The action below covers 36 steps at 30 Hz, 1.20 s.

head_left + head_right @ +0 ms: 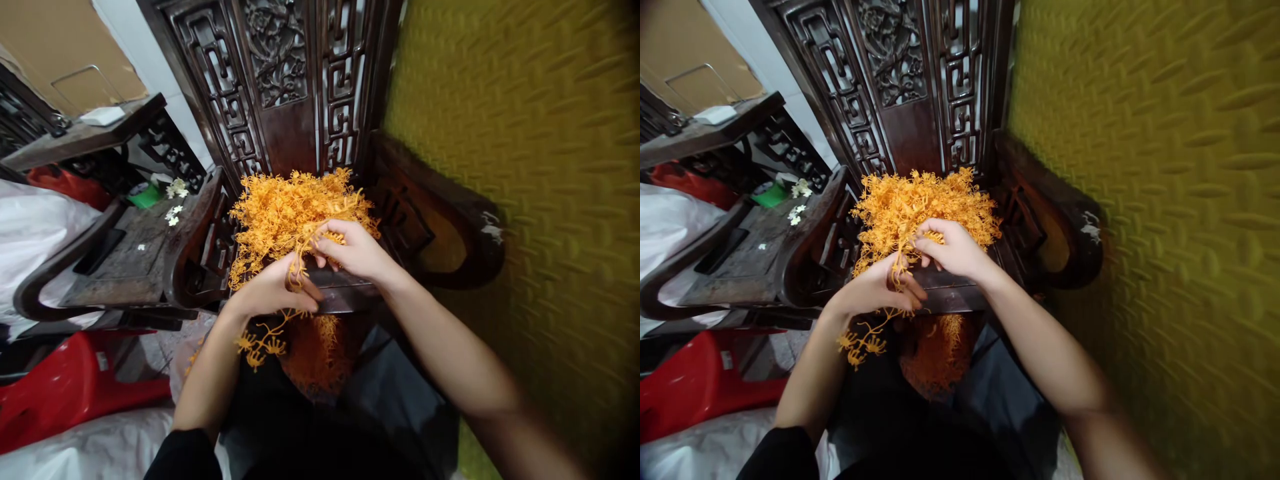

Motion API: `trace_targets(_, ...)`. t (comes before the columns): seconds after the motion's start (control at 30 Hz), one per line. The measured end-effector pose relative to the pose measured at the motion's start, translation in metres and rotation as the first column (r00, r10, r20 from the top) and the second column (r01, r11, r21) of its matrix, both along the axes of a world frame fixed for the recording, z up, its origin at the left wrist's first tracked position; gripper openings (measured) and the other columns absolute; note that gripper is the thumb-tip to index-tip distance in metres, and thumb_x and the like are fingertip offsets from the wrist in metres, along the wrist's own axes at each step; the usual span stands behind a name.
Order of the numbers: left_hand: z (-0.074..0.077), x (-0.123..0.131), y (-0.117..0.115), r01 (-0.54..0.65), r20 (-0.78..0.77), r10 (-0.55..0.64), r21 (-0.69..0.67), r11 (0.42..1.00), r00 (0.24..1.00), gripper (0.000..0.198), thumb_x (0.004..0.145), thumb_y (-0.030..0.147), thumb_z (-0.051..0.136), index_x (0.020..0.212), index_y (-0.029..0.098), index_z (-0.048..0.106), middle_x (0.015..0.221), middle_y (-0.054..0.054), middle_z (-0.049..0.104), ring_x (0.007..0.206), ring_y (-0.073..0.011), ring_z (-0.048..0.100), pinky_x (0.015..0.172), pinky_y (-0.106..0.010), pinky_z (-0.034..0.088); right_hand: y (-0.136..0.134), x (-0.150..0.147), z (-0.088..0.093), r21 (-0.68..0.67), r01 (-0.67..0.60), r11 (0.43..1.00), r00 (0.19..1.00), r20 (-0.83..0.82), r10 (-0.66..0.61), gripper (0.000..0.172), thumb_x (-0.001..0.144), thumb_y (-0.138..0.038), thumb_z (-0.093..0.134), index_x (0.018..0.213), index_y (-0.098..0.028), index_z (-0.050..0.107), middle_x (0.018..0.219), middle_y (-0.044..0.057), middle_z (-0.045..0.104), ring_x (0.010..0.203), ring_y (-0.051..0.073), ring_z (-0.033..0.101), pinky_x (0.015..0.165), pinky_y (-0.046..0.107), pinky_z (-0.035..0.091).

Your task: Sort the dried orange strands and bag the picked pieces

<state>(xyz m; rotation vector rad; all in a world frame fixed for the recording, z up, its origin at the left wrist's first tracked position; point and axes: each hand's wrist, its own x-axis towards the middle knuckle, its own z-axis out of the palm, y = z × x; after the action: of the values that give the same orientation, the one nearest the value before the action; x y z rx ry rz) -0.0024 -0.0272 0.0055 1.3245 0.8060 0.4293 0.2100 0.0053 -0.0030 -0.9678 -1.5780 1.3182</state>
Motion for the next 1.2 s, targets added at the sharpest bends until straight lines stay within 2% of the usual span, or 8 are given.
trace_targets(0.17,-0.007,0.001,0.014,-0.335,0.029,0.338,0.233,0.913,0.941,0.034,0.088,0.049,0.067,0.091,0.017,0.056,0.095,-0.014,0.075,0.073,-0.0173,0.071,0.050,-0.023,0.046,-0.004,0.001,-0.001,-0.053,0.030,0.998,0.997,-0.065,-0.033,0.033,0.087,-0.051,0.070,0.089,-0.019,0.064,0.063,0.001,0.068,0.043,0.009,0.053,0.038,0.021,0.039)
trace_targets(0.33,-0.013,0.004,0.037,-0.803,0.319,0.738,0.204,0.560,0.595,0.047,0.079,0.043,0.078,0.071,0.020,0.038,0.078,-0.005,0.072,0.068,-0.0146,0.069,0.050,-0.020,0.043,-0.013,-0.004,-0.003,-0.106,0.038,0.994,0.987,-0.152,-0.054,0.034,0.081,-0.043,0.078,0.075,-0.019,0.055,0.061,-0.001,0.067,0.039,0.007,0.048,0.036,0.020,0.036)
trace_targets(0.4,-0.012,0.001,0.043,-0.852,0.397,0.758,0.155,0.500,0.517,0.057,0.074,0.037,0.082,0.069,0.021,0.027,0.079,-0.004,0.073,0.070,-0.0138,0.070,0.052,-0.019,0.043,-0.016,-0.006,-0.004,-0.133,0.021,0.991,0.980,-0.194,-0.047,0.036,0.078,-0.040,0.081,0.073,-0.019,0.052,0.067,0.000,0.070,0.040,0.006,0.049,0.036,0.019,0.036)
trace_targets(0.6,-0.007,0.007,0.036,-0.583,0.316,0.531,0.096,0.807,0.786,0.058,0.070,0.033,0.087,0.075,0.022,0.031,0.097,-0.011,0.078,0.078,-0.0181,0.074,0.057,-0.022,0.047,-0.015,-0.010,-0.008,-0.178,0.043,0.983,0.951,-0.296,-0.095,0.039,0.074,-0.041,0.085,0.073,-0.018,0.053,0.066,0.001,0.069,0.040,0.006,0.050,0.034,0.018,0.034)
trace_targets(0.67,-0.008,0.014,0.033,-0.519,0.299,0.468,0.115,0.847,0.831,0.062,0.064,0.030,0.091,0.074,0.022,0.031,0.098,-0.011,0.078,0.079,-0.0189,0.074,0.061,-0.025,0.050,-0.013,-0.011,-0.009,-0.190,0.065,0.980,0.943,-0.310,-0.123,0.041,0.071,-0.042,0.087,0.074,-0.018,0.053,0.063,0.001,0.069,0.039,0.007,0.051,0.034,0.018,0.034)
trace_targets(0.83,-0.011,0.028,0.031,-0.589,0.307,0.521,0.201,0.783,0.797,0.066,0.061,0.032,0.092,0.068,0.022,0.027,0.080,-0.006,0.076,0.068,-0.0158,0.070,0.064,-0.028,0.052,-0.011,-0.014,-0.010,-0.201,0.105,0.974,0.941,-0.296,-0.163,0.044,0.068,-0.044,0.088,0.072,-0.018,0.052,0.061,0.000,0.068,0.039,0.007,0.050,0.033,0.018,0.034)
trace_targets(1.0,-0.011,0.034,0.030,-0.738,0.400,0.642,0.152,0.658,0.654,0.067,0.056,0.030,0.094,0.066,0.021,0.029,0.067,0.002,0.067,0.059,-0.0110,0.062,0.061,-0.025,0.048,-0.010,-0.020,-0.012,-0.199,0.095,0.975,0.937,-0.314,-0.156,0.043,0.072,-0.043,0.085,0.072,-0.020,0.048,0.060,-0.002,0.066,0.038,0.006,0.047,0.033,0.019,0.033)
trace_targets(1.2,-0.010,0.038,0.027,-0.677,0.400,0.596,0.090,0.730,0.696,0.064,0.062,0.029,0.091,0.068,0.022,0.027,0.069,0.000,0.068,0.052,-0.0077,0.051,0.052,-0.022,0.036,-0.010,-0.026,-0.015,-0.213,0.084,0.973,0.934,-0.324,-0.152,0.043,0.074,-0.039,0.082,0.071,-0.021,0.043,0.057,-0.003,0.064,0.037,0.006,0.046,0.033,0.019,0.031)
